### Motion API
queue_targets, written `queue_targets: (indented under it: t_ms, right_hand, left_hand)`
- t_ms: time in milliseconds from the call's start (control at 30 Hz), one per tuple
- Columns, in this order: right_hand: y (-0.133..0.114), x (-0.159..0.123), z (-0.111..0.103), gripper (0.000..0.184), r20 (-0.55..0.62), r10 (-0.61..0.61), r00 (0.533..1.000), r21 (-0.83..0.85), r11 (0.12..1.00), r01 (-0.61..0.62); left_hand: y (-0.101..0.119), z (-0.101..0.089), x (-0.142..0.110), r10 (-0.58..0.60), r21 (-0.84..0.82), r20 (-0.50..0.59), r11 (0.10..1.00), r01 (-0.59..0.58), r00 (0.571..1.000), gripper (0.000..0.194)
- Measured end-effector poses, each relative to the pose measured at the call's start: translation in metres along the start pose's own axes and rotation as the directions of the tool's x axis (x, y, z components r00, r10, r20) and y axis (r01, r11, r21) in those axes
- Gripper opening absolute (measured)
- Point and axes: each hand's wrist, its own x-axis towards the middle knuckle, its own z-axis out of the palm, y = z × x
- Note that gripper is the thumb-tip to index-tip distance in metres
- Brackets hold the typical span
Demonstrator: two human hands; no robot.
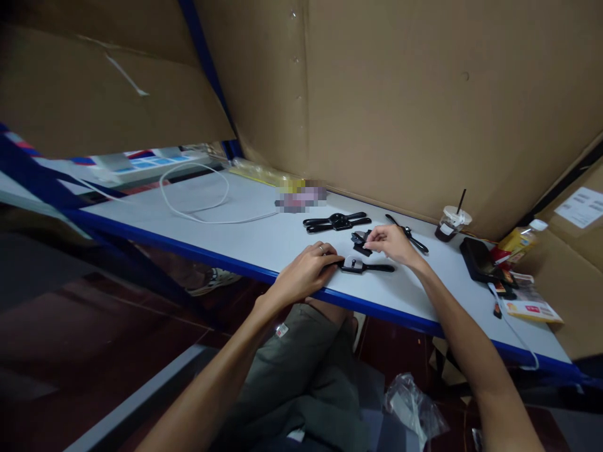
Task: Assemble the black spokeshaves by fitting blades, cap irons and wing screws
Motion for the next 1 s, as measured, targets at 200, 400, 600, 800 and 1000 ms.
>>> queue_targets:
  t_ms: [200,400,600,800,1000]
  right_hand:
    - [-0.017,-0.002,0.022,0.013,0.019,-0.141,0.990,0.126,0.982,0.138]
    - [-0.014,-0.002,0.027,0.011,0.032,-0.119,0.992,0.119,0.986,0.115]
    - [-0.010,0.001,0.022,0.016,-0.025,-0.041,0.999,0.029,0.999,0.042]
    - [0.024,0.006,-0.019,0.031,-0.283,0.142,0.948,-0.188,0.962,-0.200]
    - [0.054,0.009,-0.031,0.034,-0.286,0.230,0.930,-0.354,0.877,-0.326]
  left_hand:
    - [-0.001,0.000,0.000,0.002,0.007,0.008,1.000,-0.002,1.000,0.036]
    - [-0.002,0.001,-0.001,0.001,0.009,0.007,1.000,-0.001,1.000,0.037]
    - [-0.001,0.000,0.000,0.000,0.014,0.005,1.000,0.000,1.000,0.035]
    - [-0.001,0.000,0.000,-0.006,0.005,0.005,1.000,0.006,1.000,0.034]
    - [-0.001,0.001,0.000,-0.004,0.009,0.003,1.000,0.004,1.000,0.033]
